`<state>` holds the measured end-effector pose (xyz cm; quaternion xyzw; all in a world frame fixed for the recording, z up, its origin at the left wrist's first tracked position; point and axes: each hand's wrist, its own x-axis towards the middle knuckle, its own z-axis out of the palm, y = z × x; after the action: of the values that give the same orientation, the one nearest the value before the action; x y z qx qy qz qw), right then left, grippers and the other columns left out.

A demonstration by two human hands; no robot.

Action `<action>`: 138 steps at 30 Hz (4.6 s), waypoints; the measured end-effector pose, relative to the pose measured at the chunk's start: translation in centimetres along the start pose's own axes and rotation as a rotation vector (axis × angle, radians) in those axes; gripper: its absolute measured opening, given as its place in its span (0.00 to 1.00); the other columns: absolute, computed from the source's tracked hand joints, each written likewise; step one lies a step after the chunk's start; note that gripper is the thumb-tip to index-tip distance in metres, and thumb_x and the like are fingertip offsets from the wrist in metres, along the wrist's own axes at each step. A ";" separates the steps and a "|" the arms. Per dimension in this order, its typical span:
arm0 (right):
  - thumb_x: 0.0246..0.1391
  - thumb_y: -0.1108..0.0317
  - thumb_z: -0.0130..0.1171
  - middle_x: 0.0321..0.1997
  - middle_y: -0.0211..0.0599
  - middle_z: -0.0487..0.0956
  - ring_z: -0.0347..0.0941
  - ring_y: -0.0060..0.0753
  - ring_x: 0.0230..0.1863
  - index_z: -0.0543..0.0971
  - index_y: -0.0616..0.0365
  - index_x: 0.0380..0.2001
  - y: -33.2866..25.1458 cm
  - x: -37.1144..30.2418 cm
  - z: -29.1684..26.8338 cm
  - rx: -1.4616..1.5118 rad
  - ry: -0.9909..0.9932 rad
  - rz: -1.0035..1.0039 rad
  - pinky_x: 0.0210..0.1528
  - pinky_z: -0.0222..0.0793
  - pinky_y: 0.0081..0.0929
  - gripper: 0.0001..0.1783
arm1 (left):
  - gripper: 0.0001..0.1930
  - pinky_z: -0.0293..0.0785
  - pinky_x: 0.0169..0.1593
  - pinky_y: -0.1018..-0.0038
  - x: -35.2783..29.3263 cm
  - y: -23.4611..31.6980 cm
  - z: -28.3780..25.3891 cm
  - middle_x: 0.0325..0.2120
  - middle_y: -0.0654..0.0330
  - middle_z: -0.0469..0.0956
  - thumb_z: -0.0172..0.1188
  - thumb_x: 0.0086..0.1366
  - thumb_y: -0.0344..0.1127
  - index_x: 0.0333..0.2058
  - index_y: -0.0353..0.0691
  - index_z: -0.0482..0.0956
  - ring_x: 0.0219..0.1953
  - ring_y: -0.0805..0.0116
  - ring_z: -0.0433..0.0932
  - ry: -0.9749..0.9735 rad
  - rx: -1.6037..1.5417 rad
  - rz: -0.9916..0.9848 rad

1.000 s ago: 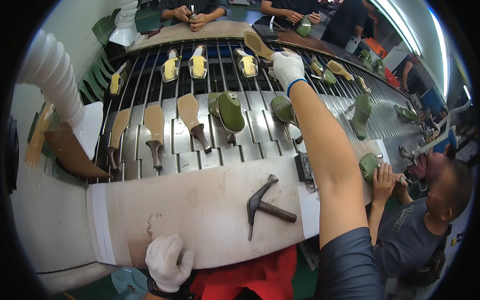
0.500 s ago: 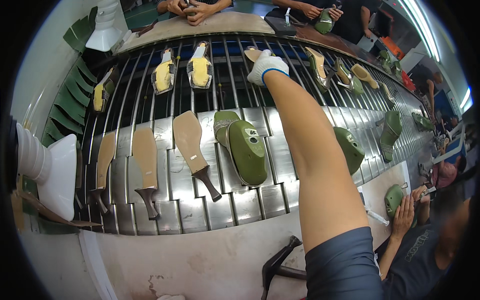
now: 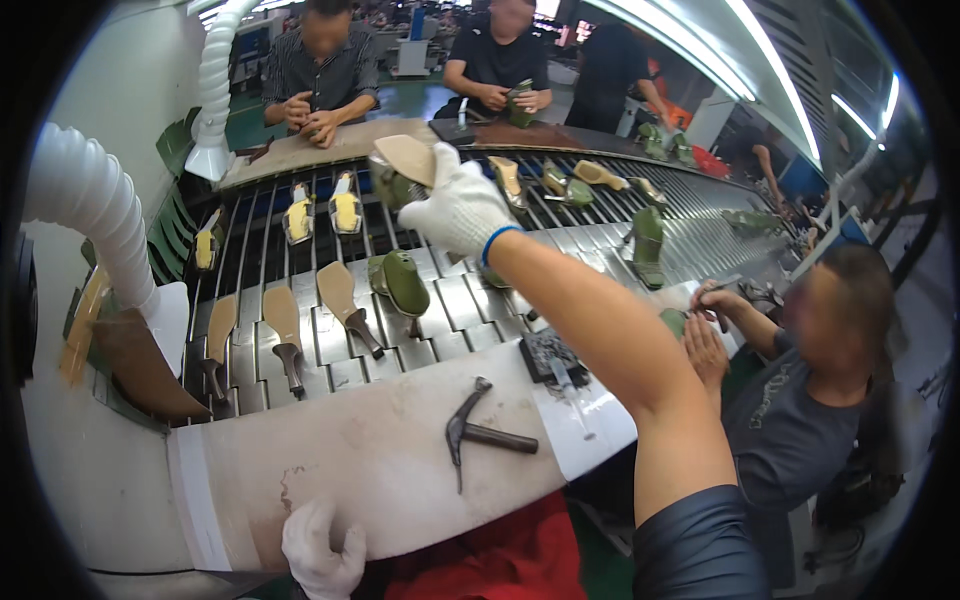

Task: The person takes lasted shoes and soles from a conveyor, presses each sole onto the shoe bottom by hand, hammers the edges and heel with a hammer, and places the assembled shoes back onto the conveyor.

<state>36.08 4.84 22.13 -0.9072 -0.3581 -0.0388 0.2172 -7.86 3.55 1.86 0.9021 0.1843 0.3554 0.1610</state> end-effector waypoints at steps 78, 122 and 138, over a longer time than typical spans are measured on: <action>0.63 0.74 0.67 0.72 0.69 0.75 0.75 0.58 0.73 0.85 0.66 0.46 -1.8 -35.8 12.6 0.588 -0.075 -0.243 0.72 0.71 0.44 0.10 | 0.53 0.79 0.68 0.56 -1.0 -5.6 -2.9 0.61 0.41 0.80 0.57 0.74 0.75 0.74 0.28 0.64 0.59 0.53 0.84 0.187 -1.386 -0.668; 0.73 0.64 0.64 0.23 0.28 0.86 0.73 0.11 0.17 0.91 0.66 0.46 -6.9 -40.3 2.5 1.297 -0.632 0.005 0.20 0.69 0.19 0.15 | 0.58 0.81 0.69 0.53 4.2 5.8 -9.0 0.67 0.36 0.77 0.90 0.50 0.44 0.74 0.33 0.66 0.68 0.46 0.81 -0.259 -1.427 -0.331; 0.72 0.66 0.68 0.20 0.23 0.83 0.71 0.09 0.17 0.92 0.63 0.41 -6.2 -41.3 2.2 1.347 -0.681 0.200 0.19 0.65 0.18 0.11 | 0.56 0.84 0.64 0.53 3.8 5.6 -9.0 0.67 0.34 0.77 0.89 0.51 0.38 0.74 0.30 0.64 0.62 0.49 0.84 -0.308 -1.307 -0.136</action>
<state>1.20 -16.30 13.11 -0.5689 -0.2677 0.4900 0.6039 -10.38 1.71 12.69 0.6462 -0.0374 0.2501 0.7201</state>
